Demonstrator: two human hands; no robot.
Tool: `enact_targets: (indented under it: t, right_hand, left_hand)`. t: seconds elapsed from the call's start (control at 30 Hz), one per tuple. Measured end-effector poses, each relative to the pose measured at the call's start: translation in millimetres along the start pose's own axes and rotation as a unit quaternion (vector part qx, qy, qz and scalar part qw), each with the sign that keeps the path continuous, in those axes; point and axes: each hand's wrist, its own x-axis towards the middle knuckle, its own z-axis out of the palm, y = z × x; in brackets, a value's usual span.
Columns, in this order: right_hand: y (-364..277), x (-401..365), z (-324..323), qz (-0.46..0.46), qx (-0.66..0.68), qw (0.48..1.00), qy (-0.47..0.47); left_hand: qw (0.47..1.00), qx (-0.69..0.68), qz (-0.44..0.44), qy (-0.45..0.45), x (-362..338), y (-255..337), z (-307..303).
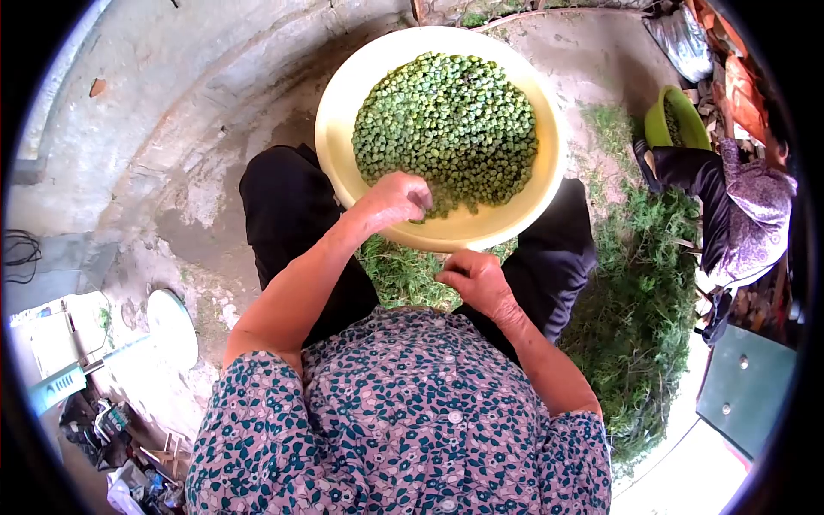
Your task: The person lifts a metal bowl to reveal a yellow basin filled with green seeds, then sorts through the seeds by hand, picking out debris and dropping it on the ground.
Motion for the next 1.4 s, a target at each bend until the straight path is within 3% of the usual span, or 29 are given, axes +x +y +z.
enact_targets:
  t: [0.07,0.13,0.2,0.27,0.37,0.5,0.53,0.63,0.9,1.33,1.4]
  right_hand:
    - [17,-6,0,-0.129,-0.109,0.985,0.02]
    - [19,-5,-5,-0.144,-0.072,0.984,0.072]
    - [20,5,-5,-0.154,-0.083,0.975,0.134]
    - [17,10,-15,-0.181,-0.16,0.955,0.173]
    - [17,13,-14,-0.189,-0.256,0.935,0.155]
    - [33,22,-9,-0.193,-0.35,0.906,0.14]
    - [32,25,-11,-0.187,-0.345,0.908,0.144]
    - [46,36,-17,-0.206,-0.366,0.892,0.165]
    - [60,49,-22,-0.225,-0.373,0.887,0.155]
    - [37,17,-23,-0.227,-0.329,0.91,0.112]
    - [29,13,-28,-0.191,-0.314,0.928,0.057]
  left_hand:
    - [1.0,0.018,0.004,-0.007,3,-5,8]
    - [0.999,0.037,0.004,-0.016,1,-4,15]
    - [0.986,0.161,0.004,-0.044,-3,0,15]
    - [0.973,0.213,0.011,-0.085,-8,4,25]
    - [0.919,0.373,0.12,-0.054,-26,-5,42]
    - [0.868,0.484,0.114,-0.002,-33,-37,28]
    - [0.869,0.459,0.179,0.042,-38,-35,22]
    - [0.858,0.464,0.209,0.073,-37,-38,19]
    - [0.863,0.478,0.16,0.037,-20,-40,19]
    - [0.852,0.504,0.144,-0.005,-48,-24,34]
    - [0.854,0.501,0.143,-0.016,-51,-19,37]
